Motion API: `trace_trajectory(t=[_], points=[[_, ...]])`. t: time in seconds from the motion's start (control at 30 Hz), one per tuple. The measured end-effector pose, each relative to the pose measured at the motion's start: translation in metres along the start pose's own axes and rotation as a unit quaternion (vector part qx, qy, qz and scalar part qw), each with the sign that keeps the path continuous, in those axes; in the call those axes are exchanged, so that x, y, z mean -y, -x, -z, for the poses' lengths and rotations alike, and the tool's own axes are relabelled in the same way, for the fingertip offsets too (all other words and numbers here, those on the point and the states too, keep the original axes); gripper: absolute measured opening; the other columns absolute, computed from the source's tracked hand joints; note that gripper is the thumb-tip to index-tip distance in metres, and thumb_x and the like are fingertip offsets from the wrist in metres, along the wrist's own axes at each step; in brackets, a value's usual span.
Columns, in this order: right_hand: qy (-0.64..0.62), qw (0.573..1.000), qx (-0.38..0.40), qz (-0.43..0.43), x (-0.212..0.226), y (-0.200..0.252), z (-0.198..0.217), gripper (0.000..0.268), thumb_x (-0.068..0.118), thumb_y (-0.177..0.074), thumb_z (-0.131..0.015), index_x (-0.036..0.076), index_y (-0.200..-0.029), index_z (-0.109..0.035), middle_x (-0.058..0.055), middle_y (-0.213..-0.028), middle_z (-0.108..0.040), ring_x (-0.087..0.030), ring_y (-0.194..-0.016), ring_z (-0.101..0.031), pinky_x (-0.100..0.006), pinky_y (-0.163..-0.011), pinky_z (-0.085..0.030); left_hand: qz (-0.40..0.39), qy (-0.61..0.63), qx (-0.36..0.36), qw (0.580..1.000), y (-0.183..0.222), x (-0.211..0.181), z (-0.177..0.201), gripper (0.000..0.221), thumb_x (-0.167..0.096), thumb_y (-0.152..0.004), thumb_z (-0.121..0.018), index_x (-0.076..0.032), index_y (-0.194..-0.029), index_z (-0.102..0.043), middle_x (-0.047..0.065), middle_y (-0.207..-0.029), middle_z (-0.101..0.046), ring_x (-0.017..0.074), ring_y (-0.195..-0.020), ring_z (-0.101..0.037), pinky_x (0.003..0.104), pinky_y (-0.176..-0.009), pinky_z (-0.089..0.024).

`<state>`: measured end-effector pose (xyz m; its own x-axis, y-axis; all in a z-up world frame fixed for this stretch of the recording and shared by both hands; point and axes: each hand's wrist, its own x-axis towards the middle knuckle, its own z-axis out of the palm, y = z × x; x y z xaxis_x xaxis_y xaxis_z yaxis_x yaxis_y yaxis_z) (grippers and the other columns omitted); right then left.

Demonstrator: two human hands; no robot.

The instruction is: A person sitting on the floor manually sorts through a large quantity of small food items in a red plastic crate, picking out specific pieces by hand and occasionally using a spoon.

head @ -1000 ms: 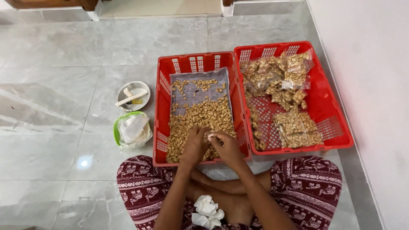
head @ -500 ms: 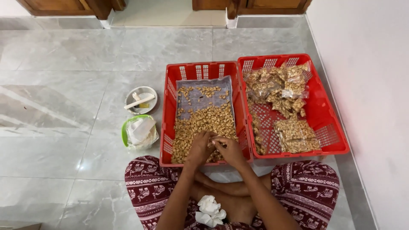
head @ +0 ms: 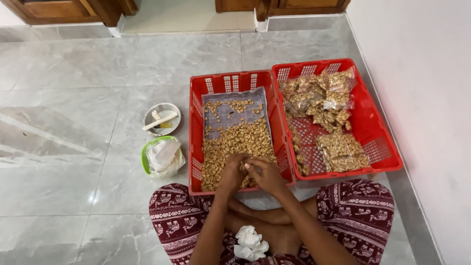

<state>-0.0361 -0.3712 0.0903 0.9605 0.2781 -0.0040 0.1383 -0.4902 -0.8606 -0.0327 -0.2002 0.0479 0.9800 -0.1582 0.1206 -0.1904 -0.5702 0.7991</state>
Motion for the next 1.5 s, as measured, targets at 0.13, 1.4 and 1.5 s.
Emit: trace_trajectory(t=[0.13, 1.4, 1.5], points=[[0.036, 0.998, -0.029, 0.043, -0.029, -0.003, -0.011, 0.038, 0.044, -0.101, -0.060, 0.014, -0.116, -0.079, -0.014, -0.103, -0.077, -0.038, -0.113, -0.065, -0.050, -0.096, -0.050, -0.012, 0.025, -0.016, 0.999, -0.001, 0.005, 0.000, 0.039, -0.003, -0.082, -0.079, -0.010, -0.119, -0.068, 0.014, -0.101, -0.066, 0.0362, -0.106, -0.064, 0.047, -0.095, -0.055], [0.308, 0.935, 0.068, -0.161, -0.042, -0.082, 0.021, 0.038, 0.002, -0.087, -0.050, -0.002, -0.122, -0.066, -0.022, -0.123, -0.065, -0.042, -0.102, -0.072, -0.053, -0.083, -0.058, 0.076, 0.339, -0.005, 0.938, -0.001, -0.007, 0.012, 0.037, -0.004, -0.090, -0.081, 0.000, -0.122, -0.062, 0.021, -0.120, -0.057, 0.0454, -0.130, -0.053, 0.058, -0.107, -0.053], [0.272, 0.948, 0.046, -0.157, -0.065, -0.099, 0.007, 0.053, -0.001, -0.088, -0.049, 0.004, -0.141, -0.058, -0.021, -0.128, -0.058, -0.045, -0.109, -0.068, -0.053, -0.092, -0.056, 0.078, 0.337, 0.005, 0.938, -0.001, -0.013, 0.017, 0.036, -0.003, -0.092, -0.078, 0.001, -0.123, -0.060, 0.022, -0.121, -0.055, 0.0501, -0.132, -0.050, 0.062, -0.108, -0.051]])
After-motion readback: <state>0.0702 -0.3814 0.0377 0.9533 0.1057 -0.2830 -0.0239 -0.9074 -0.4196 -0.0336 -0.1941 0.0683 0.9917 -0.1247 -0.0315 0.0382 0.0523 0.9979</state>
